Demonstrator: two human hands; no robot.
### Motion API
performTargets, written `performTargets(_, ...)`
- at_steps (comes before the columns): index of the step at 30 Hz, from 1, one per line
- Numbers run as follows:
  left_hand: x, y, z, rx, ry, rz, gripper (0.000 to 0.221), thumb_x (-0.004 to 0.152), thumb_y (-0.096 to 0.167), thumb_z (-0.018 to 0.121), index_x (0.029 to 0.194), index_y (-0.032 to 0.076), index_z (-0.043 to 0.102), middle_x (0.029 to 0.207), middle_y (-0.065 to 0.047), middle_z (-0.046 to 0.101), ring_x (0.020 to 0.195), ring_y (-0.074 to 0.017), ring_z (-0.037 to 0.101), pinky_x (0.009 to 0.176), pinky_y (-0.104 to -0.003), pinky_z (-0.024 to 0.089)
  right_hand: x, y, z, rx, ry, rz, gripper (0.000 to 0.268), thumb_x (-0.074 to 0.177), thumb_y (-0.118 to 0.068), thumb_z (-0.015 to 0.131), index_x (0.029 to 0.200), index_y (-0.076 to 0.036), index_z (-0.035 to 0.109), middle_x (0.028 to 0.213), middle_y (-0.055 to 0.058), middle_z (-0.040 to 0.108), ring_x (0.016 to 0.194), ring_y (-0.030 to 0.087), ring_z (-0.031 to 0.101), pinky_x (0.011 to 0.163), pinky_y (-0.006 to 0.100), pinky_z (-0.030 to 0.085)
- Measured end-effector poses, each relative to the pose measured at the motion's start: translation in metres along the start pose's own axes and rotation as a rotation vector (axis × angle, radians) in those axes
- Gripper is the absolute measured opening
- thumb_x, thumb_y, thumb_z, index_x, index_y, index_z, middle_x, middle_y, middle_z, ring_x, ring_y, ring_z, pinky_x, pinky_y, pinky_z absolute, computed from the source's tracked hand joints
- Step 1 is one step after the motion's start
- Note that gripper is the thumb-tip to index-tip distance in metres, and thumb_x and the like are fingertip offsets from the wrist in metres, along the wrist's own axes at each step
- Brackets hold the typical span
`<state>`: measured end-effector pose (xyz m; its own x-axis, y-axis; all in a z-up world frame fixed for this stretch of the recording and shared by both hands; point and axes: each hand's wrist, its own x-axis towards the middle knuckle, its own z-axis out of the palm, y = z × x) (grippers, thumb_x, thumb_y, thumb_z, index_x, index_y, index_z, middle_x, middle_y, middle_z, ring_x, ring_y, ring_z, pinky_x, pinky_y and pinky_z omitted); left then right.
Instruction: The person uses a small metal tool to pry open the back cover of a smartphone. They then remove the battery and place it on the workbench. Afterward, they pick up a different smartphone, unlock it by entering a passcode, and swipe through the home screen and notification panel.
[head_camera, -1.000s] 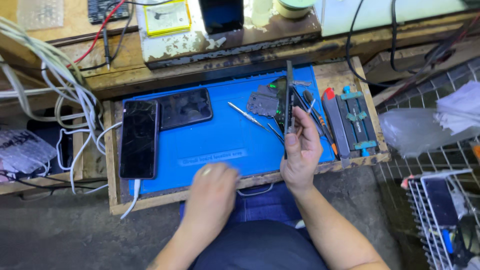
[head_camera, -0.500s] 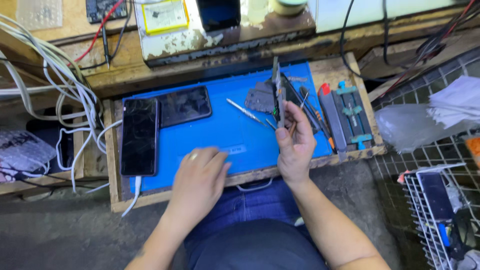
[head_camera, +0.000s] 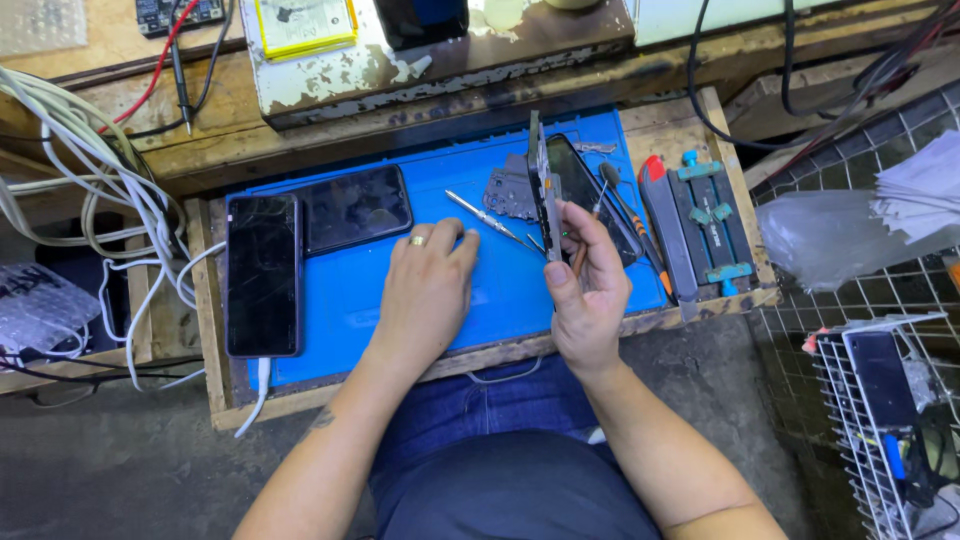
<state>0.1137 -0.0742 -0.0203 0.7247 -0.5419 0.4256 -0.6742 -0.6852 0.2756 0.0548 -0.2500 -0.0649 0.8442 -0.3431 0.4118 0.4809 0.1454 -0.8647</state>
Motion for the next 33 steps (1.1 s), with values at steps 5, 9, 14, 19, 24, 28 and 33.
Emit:
performTargets(5, 0.011, -0.007, 0.01, -0.094, -0.015, -0.086, 0.01, 0.083, 0.013, 0.068, 0.089, 0.005, 0.07, 0.091, -0.012, 0.061, 0.09, -0.0326, 0.059, 0.08, -0.046, 0.047, 0.001, -0.001, 0.001, 0.032, 0.007, 0.003, 0.064, 0.104, -0.028, 0.073, 0.151, 0.007, 0.047, 0.149, 0.014, 0.056, 0.138, 0.021, 0.054, 0.124, 0.037, 0.04)
performTargets(9, 0.014, -0.004, 0.014, 0.027, -0.023, -0.059, 0.007, 0.085, 0.009, 0.066, 0.079, 0.005, 0.065, 0.087, -0.012, 0.059, 0.088, -0.0314, 0.06, 0.079, -0.045, 0.047, 0.001, 0.0, 0.001, 0.021, 0.022, 0.004, 0.064, 0.104, -0.028, 0.073, 0.15, 0.007, 0.047, 0.148, 0.014, 0.056, 0.138, 0.021, 0.054, 0.124, 0.037, 0.04)
performTargets(14, 0.012, 0.002, 0.005, 0.093, -0.065, -0.016, 0.006, 0.082, 0.006, 0.067, 0.077, 0.006, 0.065, 0.086, -0.012, 0.059, 0.087, -0.0315, 0.06, 0.077, -0.045, 0.046, 0.001, -0.001, 0.001, 0.031, 0.02, 0.02, 0.064, 0.103, -0.028, 0.074, 0.15, 0.007, 0.048, 0.148, 0.014, 0.056, 0.137, 0.02, 0.054, 0.123, 0.036, 0.04)
performTargets(19, -0.009, 0.02, -0.003, -0.138, -0.076, 0.004, 0.007, 0.083, 0.013, 0.069, 0.082, 0.007, 0.068, 0.083, -0.011, 0.058, 0.085, -0.0308, 0.059, 0.073, -0.045, 0.045, 0.002, 0.002, -0.001, 0.064, 0.013, 0.045, 0.063, 0.103, -0.026, 0.074, 0.15, 0.007, 0.048, 0.147, 0.013, 0.056, 0.133, 0.019, 0.054, 0.119, 0.035, 0.041)
performTargets(24, -0.015, 0.023, -0.006, -0.042, -0.107, 0.052, 0.004, 0.082, 0.01, 0.063, 0.081, 0.007, 0.065, 0.084, -0.01, 0.057, 0.087, -0.029, 0.059, 0.077, -0.043, 0.046, 0.001, 0.002, 0.001, 0.049, 0.017, 0.011, 0.061, 0.103, -0.026, 0.074, 0.149, 0.006, 0.049, 0.148, 0.013, 0.057, 0.136, 0.019, 0.055, 0.122, 0.035, 0.041)
performTargets(28, -0.01, 0.026, -0.01, 0.083, -0.135, 0.126, 0.003, 0.079, 0.01, 0.061, 0.079, 0.007, 0.06, 0.084, -0.011, 0.056, 0.086, -0.0293, 0.059, 0.075, -0.042, 0.046, 0.002, 0.003, 0.0, 0.066, 0.02, 0.026, 0.061, 0.103, -0.025, 0.074, 0.149, 0.005, 0.048, 0.147, 0.012, 0.057, 0.133, 0.019, 0.056, 0.119, 0.035, 0.042)
performTargets(33, -0.026, 0.034, -0.033, 0.024, -0.136, 0.041, 0.008, 0.083, 0.011, 0.063, 0.086, 0.005, 0.06, 0.085, -0.013, 0.056, 0.086, -0.0321, 0.058, 0.075, -0.045, 0.044, 0.002, 0.0, 0.003, 0.021, -0.002, 0.015, 0.06, 0.102, -0.024, 0.074, 0.148, 0.006, 0.049, 0.146, 0.012, 0.058, 0.133, 0.019, 0.056, 0.12, 0.036, 0.042)
